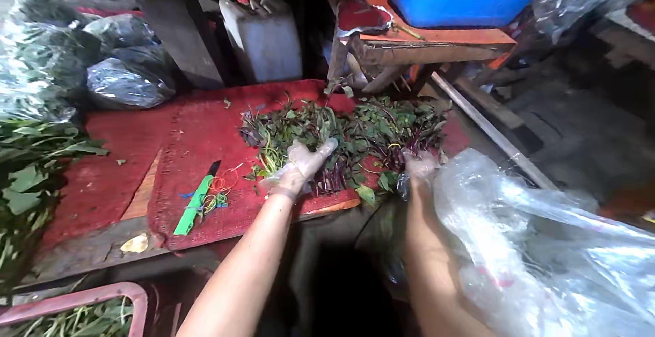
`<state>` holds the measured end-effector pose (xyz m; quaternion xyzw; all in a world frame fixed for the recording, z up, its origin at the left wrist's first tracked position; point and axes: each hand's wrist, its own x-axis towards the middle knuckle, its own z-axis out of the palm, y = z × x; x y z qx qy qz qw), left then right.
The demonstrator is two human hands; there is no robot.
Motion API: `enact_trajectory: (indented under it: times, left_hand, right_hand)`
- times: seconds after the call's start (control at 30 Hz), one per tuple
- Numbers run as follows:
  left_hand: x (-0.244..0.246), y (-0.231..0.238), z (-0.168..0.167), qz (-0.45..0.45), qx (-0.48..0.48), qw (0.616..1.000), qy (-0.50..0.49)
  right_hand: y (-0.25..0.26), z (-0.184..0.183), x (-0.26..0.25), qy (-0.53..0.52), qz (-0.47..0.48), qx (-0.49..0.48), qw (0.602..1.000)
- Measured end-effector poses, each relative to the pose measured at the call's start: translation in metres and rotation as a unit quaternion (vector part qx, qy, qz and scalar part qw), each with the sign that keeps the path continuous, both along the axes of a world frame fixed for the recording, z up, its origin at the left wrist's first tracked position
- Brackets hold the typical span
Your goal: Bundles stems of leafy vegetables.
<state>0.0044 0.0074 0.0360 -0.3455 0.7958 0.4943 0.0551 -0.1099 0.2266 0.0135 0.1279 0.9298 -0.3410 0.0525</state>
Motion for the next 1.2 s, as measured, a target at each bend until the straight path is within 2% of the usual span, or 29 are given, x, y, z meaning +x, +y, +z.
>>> enact_trajectory:
  times: [0.03,0.13,0.23,0.3,0.4,0.53,0.63,0.67,0.73,0.77,0.8,0.83,0.87,0.9,1.0,1.1,1.2]
  left_hand:
    - [0.004,0.000,0.001,0.005,-0.001,1.000,0.010]
    - [0.015,0.003,0.000,0.051,-0.036,0.996,0.061]
    - [0.019,0.004,-0.002,0.128,-0.071,0.971,0.188]
    - [0.020,0.007,-0.005,0.139,-0.065,0.959,0.236]
    - [0.021,0.012,-0.007,0.124,-0.073,0.957,0.250]
    - [0.022,0.016,-0.007,0.100,-0.054,0.955,0.274]
    - [0.025,0.012,-0.007,0.075,-0.012,0.950,0.303]
    - [0.025,0.011,-0.008,0.072,0.006,0.949,0.307]
    - [0.025,0.009,-0.008,0.068,0.030,0.948,0.309]
    - [0.025,0.010,-0.009,0.068,0.038,0.947,0.311]
    - [0.026,0.010,-0.008,0.067,0.048,0.946,0.315]
    - [0.026,0.011,-0.006,0.066,0.059,0.945,0.316]
    - [0.026,0.011,-0.003,0.061,0.065,0.945,0.315]
    - [0.026,0.012,-0.001,0.057,0.069,0.945,0.316]
    - [0.027,0.016,0.002,0.018,0.097,0.944,0.314]
    - [0.028,0.016,0.006,-0.044,0.166,0.940,0.295]
    - [0.031,0.015,0.007,-0.112,0.229,0.936,0.244]
  right_hand:
    - [-0.007,0.023,0.018,-0.022,0.011,0.009,1.000]
    - [-0.011,0.036,0.037,0.014,-0.005,-0.013,1.000]
    - [-0.005,0.051,0.042,-0.016,0.031,-0.044,0.998]
    - [-0.007,0.049,0.048,0.000,0.035,-0.011,0.999]
    - [-0.005,0.057,0.058,-0.033,0.069,0.034,0.997]
    - [-0.019,0.101,0.068,-0.059,0.053,-0.105,0.991]
    - [-0.014,0.086,0.087,0.059,0.010,-0.176,0.983]
    - [-0.017,0.093,0.090,0.077,0.001,-0.206,0.976]
    - [-0.025,0.103,0.065,0.079,-0.066,-0.301,0.948]
    - [-0.018,0.095,0.045,0.087,-0.090,-0.335,0.934]
    - [-0.010,0.052,0.017,0.237,-0.101,-0.352,0.900]
    - [0.001,0.016,-0.014,0.355,-0.089,-0.383,0.848]
    - [0.009,0.000,-0.029,0.407,-0.065,-0.414,0.812]
    - [0.011,0.000,-0.028,0.414,-0.047,-0.445,0.793]
    - [0.001,0.016,0.013,0.374,0.007,-0.575,0.727]
    - [-0.013,0.014,0.057,0.254,0.053,-0.702,0.663]
    - [-0.027,0.004,0.094,0.142,0.074,-0.766,0.623]
